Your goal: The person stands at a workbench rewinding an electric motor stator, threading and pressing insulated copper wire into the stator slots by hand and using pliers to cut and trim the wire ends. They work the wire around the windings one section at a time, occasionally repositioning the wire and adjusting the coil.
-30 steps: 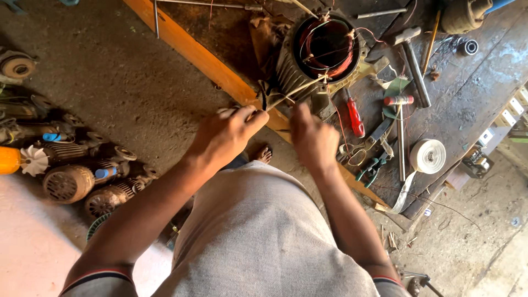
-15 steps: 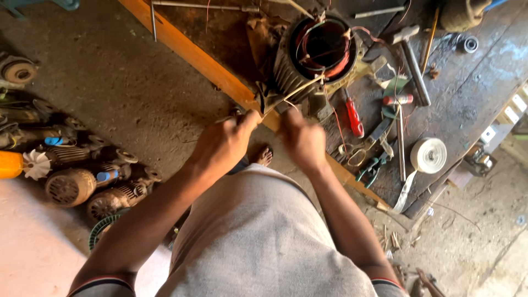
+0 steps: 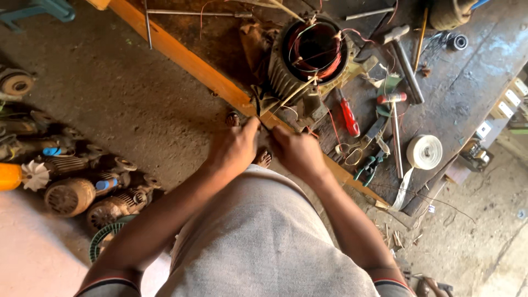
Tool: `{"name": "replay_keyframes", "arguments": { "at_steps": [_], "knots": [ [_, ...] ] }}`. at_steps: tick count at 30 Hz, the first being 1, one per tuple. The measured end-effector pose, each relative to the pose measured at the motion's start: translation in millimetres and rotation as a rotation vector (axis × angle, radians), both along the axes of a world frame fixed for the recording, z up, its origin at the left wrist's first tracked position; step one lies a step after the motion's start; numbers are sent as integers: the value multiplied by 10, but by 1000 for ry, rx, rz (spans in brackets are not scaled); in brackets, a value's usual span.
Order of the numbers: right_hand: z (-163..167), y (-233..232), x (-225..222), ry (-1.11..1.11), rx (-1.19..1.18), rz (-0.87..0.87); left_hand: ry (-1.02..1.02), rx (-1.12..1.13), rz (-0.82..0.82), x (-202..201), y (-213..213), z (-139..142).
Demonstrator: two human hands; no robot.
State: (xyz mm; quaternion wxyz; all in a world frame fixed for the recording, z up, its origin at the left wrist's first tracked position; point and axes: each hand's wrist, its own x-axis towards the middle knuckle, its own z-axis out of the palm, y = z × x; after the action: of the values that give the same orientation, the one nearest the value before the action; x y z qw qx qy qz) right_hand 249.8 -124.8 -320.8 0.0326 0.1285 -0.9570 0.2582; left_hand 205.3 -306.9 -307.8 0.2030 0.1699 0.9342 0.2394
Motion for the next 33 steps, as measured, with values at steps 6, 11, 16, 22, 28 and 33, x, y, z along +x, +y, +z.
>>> {"name": "replay_keyframes", "arguments": {
  "at_steps": [6, 11, 16, 22, 28, 33],
  "knots": [
    [268, 176, 9, -13, -3, -381, -222, 769, 150, -139, -162, 111],
    [168, -126, 13, 127, 122, -213, 670, 25, -408, -170, -387, 193],
    [68, -193, -21, 31, 104, -226, 614, -24, -369, -113, -382, 107],
    [-64, -102, -6, 37, -34, -270, 732, 92, -328, -55, -379, 78],
    [-169, -160, -87, 60, -299, 33, 386, 100, -209, -39, -317, 114],
    [-116, -164, -84, 191, -201, -102, 621, 114, -192, 2, -277, 68]
  ]
}}
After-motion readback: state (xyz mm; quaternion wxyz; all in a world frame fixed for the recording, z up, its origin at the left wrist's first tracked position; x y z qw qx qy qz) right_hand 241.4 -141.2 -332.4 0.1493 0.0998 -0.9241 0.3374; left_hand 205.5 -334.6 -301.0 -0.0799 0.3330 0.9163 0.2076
